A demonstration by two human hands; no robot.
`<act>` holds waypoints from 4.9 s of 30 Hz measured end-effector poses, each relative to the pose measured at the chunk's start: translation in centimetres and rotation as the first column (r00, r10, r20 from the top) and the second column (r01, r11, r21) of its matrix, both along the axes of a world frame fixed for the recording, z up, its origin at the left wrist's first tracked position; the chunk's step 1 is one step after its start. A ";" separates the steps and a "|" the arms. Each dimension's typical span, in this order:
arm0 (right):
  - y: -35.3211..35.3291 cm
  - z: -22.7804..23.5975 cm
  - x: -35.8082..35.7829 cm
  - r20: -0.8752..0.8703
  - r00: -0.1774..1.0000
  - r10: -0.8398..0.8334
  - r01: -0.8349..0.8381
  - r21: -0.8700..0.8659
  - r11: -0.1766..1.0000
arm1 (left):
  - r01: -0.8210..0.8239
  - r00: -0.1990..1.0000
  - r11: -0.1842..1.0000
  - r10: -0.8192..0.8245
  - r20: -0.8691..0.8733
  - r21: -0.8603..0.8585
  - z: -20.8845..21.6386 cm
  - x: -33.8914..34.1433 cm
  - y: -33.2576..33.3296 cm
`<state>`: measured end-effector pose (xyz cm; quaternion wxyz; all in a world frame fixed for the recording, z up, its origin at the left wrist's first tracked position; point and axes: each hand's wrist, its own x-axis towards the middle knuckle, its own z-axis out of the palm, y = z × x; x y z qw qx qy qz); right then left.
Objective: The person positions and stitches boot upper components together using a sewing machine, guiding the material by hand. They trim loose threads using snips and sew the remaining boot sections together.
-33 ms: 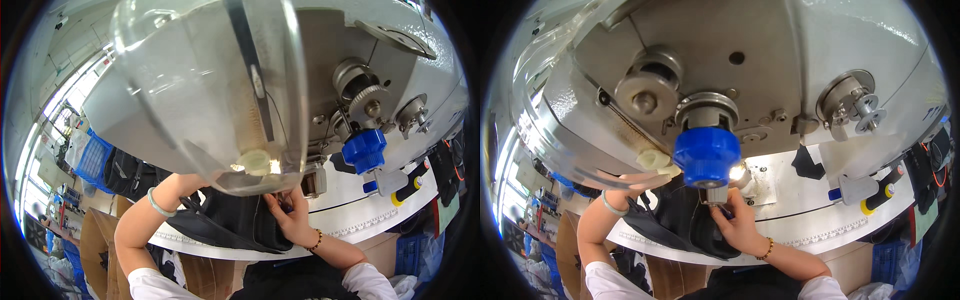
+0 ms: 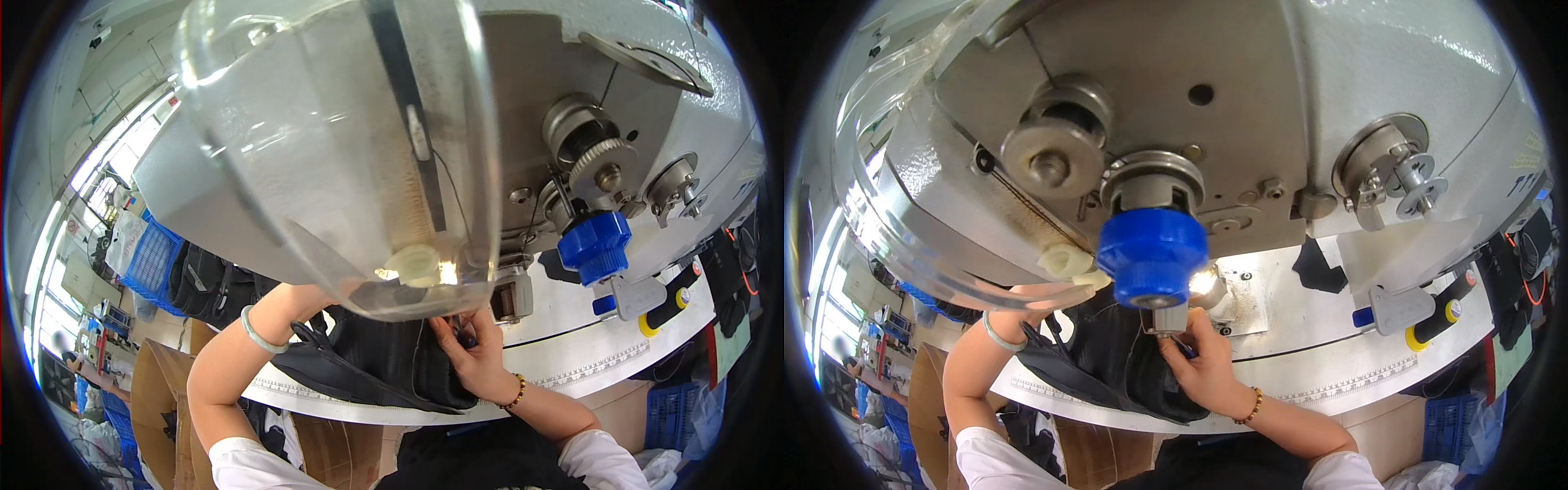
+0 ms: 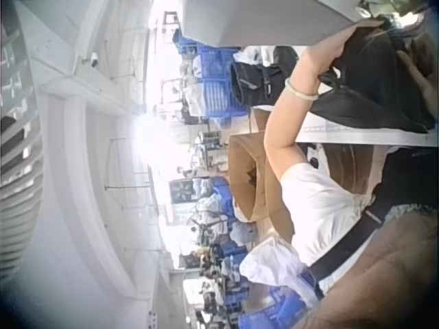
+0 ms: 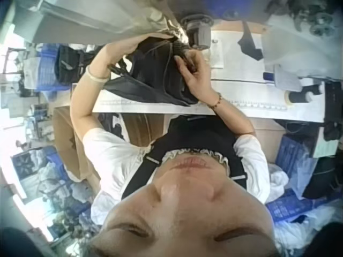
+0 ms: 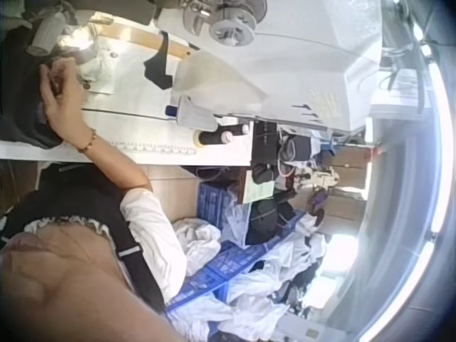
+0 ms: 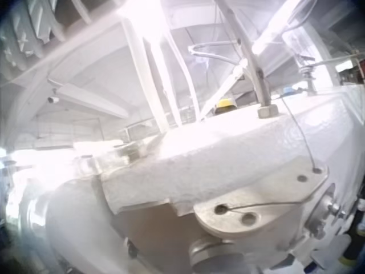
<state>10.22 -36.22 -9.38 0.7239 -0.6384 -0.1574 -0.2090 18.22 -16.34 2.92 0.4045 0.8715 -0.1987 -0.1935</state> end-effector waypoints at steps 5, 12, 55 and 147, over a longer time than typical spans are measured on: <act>-0.3 -0.8 0.0 0.019 0.999 -0.051 0.053 -0.184 0.981 | 0.129 0.959 0.977 -0.078 0.274 -0.172 -2.7 1.7 1.9; 0.9 -0.1 0.1 0.210 0.965 -0.158 0.204 -0.220 0.954 | -0.002 0.961 0.956 0.084 0.265 -0.293 -2.9 3.1 2.2; -11.1 8.5 2.4 -0.323 0.945 -0.049 -0.100 -0.429 0.898 | -0.468 0.871 0.382 0.351 -0.343 -0.797 -6.3 -7.0 -9.1; -11.1 6.3 6.5 -0.600 0.711 0.367 -0.359 0.140 0.923 | -0.443 0.892 0.536 0.347 -0.292 -0.719 -7.0 -7.9 -8.9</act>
